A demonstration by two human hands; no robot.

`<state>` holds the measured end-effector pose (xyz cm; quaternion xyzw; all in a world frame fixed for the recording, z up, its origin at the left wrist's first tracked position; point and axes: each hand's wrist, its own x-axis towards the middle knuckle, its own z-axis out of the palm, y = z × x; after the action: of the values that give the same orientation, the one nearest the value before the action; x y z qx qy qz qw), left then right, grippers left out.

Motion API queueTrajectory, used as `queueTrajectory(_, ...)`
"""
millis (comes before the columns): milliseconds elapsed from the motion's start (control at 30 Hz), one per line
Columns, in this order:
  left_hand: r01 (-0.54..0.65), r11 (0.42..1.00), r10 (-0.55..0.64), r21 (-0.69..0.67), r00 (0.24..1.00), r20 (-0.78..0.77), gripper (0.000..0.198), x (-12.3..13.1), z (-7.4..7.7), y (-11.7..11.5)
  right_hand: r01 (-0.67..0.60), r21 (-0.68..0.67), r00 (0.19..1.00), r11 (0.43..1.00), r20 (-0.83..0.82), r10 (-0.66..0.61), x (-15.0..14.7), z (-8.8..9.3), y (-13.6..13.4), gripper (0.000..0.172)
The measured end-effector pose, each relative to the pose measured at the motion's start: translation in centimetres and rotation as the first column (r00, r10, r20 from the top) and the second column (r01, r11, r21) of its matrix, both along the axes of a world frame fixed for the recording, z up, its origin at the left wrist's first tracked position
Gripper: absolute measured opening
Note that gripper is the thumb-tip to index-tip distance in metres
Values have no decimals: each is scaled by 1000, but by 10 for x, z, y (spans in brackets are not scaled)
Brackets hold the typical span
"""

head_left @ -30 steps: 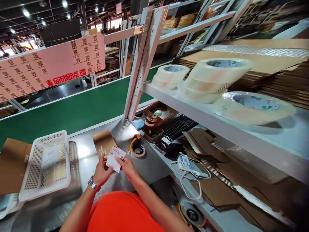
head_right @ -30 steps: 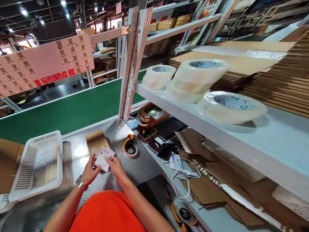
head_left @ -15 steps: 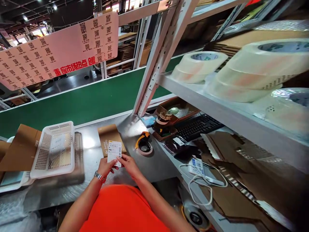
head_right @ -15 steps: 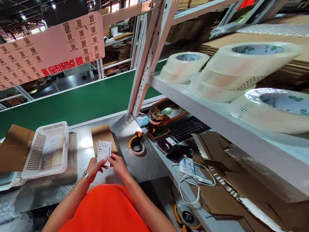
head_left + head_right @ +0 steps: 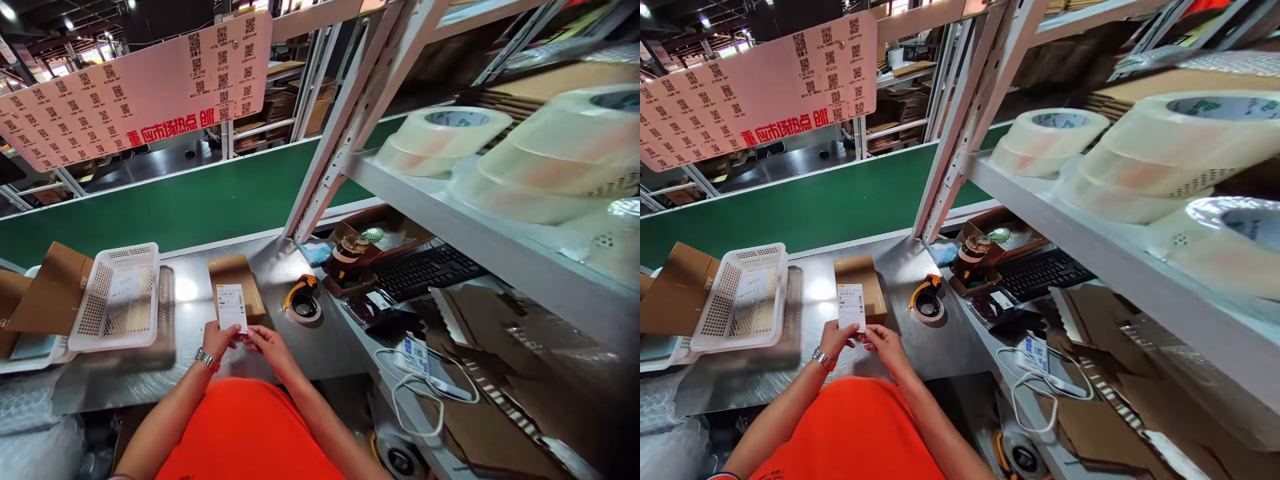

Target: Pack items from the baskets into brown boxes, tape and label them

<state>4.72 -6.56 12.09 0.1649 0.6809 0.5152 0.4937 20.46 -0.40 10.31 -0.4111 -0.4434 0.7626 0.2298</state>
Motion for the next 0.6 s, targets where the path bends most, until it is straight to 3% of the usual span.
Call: queueTrajectory(600,-62,998,61,11,997,36,42,-5,2,4,41,-52,999,998,-23,-42,-5,-3,3,63)
